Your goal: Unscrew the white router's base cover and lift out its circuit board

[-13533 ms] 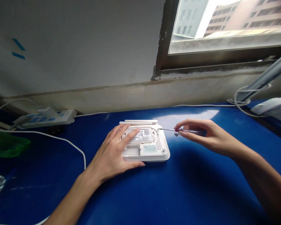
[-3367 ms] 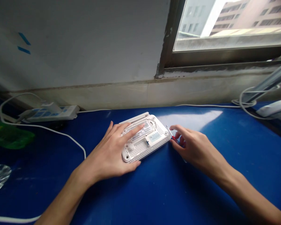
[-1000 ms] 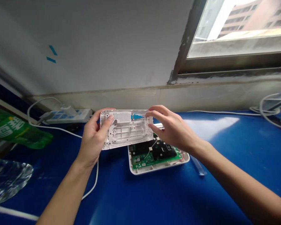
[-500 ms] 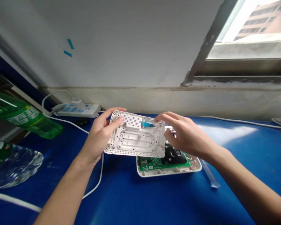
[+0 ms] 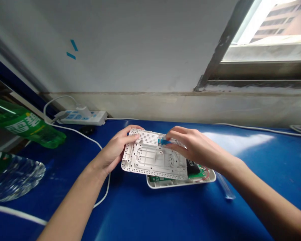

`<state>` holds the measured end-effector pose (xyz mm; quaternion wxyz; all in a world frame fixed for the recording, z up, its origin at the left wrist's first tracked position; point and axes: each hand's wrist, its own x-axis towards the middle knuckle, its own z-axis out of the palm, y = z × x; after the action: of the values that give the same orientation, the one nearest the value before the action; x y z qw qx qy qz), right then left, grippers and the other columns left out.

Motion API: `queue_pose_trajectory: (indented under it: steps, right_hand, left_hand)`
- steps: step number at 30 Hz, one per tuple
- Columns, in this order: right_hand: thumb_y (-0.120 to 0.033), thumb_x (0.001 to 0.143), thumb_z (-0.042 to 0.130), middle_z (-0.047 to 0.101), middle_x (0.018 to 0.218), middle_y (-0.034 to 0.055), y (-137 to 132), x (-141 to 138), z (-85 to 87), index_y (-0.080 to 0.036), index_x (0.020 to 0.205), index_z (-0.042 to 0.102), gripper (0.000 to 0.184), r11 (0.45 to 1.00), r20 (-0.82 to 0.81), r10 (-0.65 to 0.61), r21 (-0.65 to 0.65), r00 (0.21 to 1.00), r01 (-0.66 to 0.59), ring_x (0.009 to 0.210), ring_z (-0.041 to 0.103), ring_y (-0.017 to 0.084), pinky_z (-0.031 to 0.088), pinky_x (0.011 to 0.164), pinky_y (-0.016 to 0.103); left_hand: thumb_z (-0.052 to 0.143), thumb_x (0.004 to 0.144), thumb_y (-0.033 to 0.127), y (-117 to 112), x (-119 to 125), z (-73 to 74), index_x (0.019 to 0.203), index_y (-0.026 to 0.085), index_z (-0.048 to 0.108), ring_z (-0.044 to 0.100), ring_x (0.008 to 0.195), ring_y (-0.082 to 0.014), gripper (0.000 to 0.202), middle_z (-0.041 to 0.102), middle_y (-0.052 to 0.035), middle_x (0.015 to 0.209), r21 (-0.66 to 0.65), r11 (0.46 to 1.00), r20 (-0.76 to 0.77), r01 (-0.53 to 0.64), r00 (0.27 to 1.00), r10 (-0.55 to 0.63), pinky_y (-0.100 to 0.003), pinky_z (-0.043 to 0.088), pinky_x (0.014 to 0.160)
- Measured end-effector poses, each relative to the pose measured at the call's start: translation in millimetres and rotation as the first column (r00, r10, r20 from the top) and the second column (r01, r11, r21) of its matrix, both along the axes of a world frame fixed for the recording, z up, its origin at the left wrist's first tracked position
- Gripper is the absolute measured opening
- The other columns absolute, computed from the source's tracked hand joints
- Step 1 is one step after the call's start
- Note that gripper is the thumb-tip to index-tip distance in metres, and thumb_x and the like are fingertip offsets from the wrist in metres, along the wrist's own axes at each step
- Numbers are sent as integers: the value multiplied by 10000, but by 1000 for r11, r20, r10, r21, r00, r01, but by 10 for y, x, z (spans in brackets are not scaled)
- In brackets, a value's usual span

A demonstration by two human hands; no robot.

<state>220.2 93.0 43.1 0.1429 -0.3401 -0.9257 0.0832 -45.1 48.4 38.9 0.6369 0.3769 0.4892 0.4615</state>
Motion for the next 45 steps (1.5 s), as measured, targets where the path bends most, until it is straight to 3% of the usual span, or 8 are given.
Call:
queue_pose_trajectory:
  steps: [4,7,10,20,25,34,41,45]
  right_hand:
    - [-345,1061,608,658,975,68,-9,-22,-53,-164,1093,683,198,979,63,74,184,995,-85,726,631,185,471,649,325]
    - [-330,1091,544,640,958,76,-15,-42,-95,-143,1091,666,223,942,104,108,307,989,-136,734,600,187,464,638,327]
    - [-312,1111,496,649,959,88,-35,-46,-112,-133,1076,655,242,920,145,110,359,983,-156,759,605,192,450,634,330]
    - [-188,1072,551,592,970,43,-97,-88,-91,-175,1076,578,30,967,191,103,212,976,-143,678,503,158,306,582,323]
    - [-72,1040,500,600,992,52,-75,-86,-73,-180,1053,566,128,973,199,138,157,970,-170,702,503,157,337,613,307]
    - [-86,1030,506,612,910,21,-91,-51,-37,-208,1009,578,143,985,140,125,100,982,-140,572,464,138,296,547,321]
    - [-69,1027,494,622,948,38,-112,-17,-3,-193,1016,579,151,984,181,135,90,974,-153,662,536,156,347,597,307]
    - [-152,1084,471,615,986,45,-119,4,10,-178,1071,574,107,984,191,141,77,971,-158,698,546,159,372,619,301]
  left_hand:
    - [825,837,332,-24,78,-26,1090,240,680,712,715,-178,306,764,-21,879,12,1000,-99,-8,995,9,-244,550,605]
    - [874,809,463,-22,148,-56,1094,237,696,649,594,-167,405,731,-4,754,120,992,-305,-28,950,64,-241,488,535]
    - [867,800,519,-2,176,-88,977,209,727,639,600,-170,383,730,-19,739,219,974,-392,-57,909,142,-246,468,542]
    - [864,794,547,-8,118,-30,950,196,764,683,644,-201,396,771,-60,773,248,965,-451,-84,872,191,-275,504,568]
    - [887,770,531,-4,112,-15,955,193,769,688,650,-201,404,779,-63,787,218,972,-447,-90,876,182,-271,516,569]
    - [903,751,503,-14,154,41,922,193,767,686,611,-198,379,767,-48,740,199,977,-431,-79,888,160,-264,510,548]
    - [906,750,497,-13,170,29,929,192,782,679,616,-186,375,765,-41,747,215,975,-433,-51,890,142,-248,502,543]
    - [903,756,499,-7,174,19,935,190,778,677,611,-180,378,767,-41,748,198,979,-423,-52,897,133,-244,506,544]
